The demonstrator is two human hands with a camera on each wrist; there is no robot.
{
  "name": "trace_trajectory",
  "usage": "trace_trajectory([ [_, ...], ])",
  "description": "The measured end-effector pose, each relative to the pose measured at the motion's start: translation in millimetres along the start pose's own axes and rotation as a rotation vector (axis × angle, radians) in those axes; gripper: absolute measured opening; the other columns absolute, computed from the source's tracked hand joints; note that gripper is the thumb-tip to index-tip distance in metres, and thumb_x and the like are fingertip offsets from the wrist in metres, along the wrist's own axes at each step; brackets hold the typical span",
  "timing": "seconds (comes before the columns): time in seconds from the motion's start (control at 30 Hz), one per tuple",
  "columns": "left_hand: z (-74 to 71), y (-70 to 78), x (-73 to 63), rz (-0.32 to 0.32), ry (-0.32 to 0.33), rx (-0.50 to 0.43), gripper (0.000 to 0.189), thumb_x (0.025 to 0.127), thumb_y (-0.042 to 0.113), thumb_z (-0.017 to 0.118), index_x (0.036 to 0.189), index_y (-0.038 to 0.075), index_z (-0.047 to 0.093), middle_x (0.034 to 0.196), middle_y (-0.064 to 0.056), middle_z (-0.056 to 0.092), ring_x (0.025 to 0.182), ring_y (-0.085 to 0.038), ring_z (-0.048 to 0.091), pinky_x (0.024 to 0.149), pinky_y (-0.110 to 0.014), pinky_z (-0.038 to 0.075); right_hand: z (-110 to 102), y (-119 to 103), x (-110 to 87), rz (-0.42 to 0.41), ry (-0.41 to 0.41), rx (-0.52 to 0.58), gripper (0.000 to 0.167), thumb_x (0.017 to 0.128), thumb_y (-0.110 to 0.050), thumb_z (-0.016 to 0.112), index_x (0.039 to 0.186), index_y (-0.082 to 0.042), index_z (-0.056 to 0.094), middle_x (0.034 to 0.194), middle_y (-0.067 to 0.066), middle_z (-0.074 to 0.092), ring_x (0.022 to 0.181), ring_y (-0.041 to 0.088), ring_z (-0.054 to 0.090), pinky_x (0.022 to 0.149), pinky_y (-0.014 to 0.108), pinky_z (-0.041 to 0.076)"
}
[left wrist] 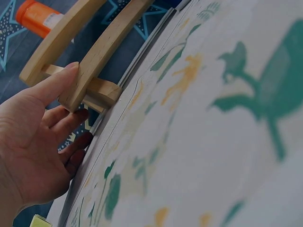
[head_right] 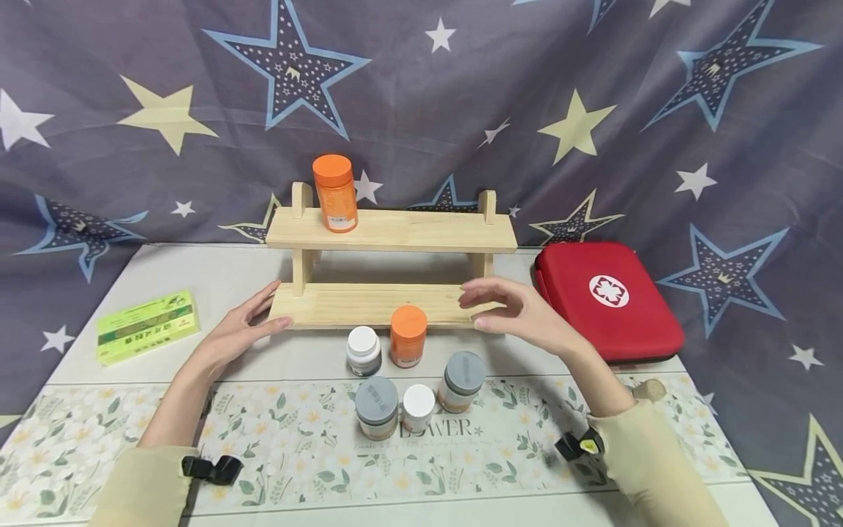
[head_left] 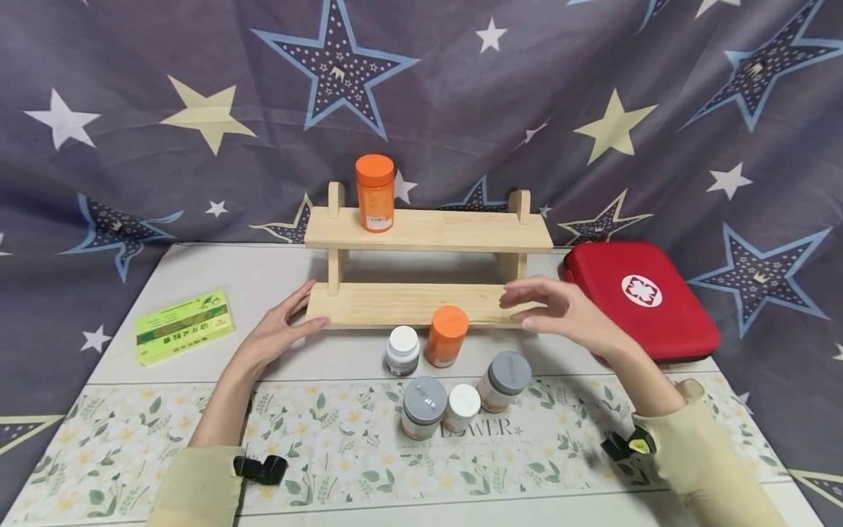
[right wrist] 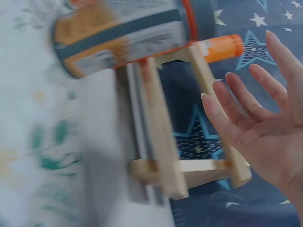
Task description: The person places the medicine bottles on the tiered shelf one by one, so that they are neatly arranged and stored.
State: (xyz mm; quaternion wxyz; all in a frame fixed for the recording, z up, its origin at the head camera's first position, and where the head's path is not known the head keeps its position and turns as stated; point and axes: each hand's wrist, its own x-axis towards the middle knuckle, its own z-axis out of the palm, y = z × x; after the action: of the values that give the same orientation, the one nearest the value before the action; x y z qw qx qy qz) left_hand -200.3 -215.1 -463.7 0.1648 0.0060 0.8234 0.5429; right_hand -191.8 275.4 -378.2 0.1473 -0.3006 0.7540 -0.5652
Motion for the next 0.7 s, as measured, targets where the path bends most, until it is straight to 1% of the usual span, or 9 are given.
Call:
trace_trajectory([
  [0.07,0.2,0.0,-0.1,-0.001,0.002,0.001,0.103,0.09,0.05,0.077,0.166,0.034,0.009,0.174,-0.012,0.017,0.162,-0.038,0.006,0.128,-0.065,0.014,3,8,-5.8,-0.005,-0.037,0.033,0.053,0.092,0.009,0.066,0.142,0.012,0.047,0.134,0.019,0.063,0.127,0.031,0.064,0.103,0.044,0.058],
  [0.2,0.7,0.2,-0.1,-0.004,0.004,0.003,0.103,0.09,0.05,0.077,0.166,0.034,0.009,0.174,-0.011,0.018,0.163,-0.037,0.006,0.128,-0.064,0.014,7,20,-15.2,-0.013,-0.107,0.103,0.053,0.09,0.015,0.063,0.141,0.011,0.048,0.136,0.017,0.062,0.128,0.025,0.064,0.104,0.045,0.057],
  [0.33,0.6,0.3,0.4,-0.007,0.009,0.006,0.103,0.09,0.05,0.077,0.166,0.035,0.009,0.174,-0.011,0.018,0.163,-0.037,0.006,0.128,-0.065,0.012,11,29,-21.0,0.004,-0.155,0.144,0.055,0.09,0.013,0.065,0.142,0.008,0.048,0.138,0.015,0.062,0.129,0.021,0.064,0.107,0.043,0.056],
  [0.5,-0.2,0.1,0.4,-0.007,0.01,0.004,0.103,0.09,0.05,0.077,0.166,0.034,0.009,0.174,-0.011,0.018,0.163,-0.037,0.006,0.129,-0.065,0.012,17,38,-25.4,0.025,-0.188,0.171,0.057,0.089,0.008,0.07,0.142,0.007,0.05,0.139,0.015,0.061,0.129,0.019,0.063,0.109,0.034,0.054],
  [0.7,0.2,-0.3,0.4,-0.004,0.007,0.004,0.104,0.09,0.05,0.077,0.167,0.033,0.009,0.174,-0.012,0.018,0.163,-0.038,0.005,0.128,-0.066,0.01,20,44,-32.9,0.033,-0.192,0.131,0.059,0.086,0.004,0.075,0.141,0.005,0.053,0.138,0.003,0.063,0.127,0.011,0.061,0.108,0.027,0.053],
])
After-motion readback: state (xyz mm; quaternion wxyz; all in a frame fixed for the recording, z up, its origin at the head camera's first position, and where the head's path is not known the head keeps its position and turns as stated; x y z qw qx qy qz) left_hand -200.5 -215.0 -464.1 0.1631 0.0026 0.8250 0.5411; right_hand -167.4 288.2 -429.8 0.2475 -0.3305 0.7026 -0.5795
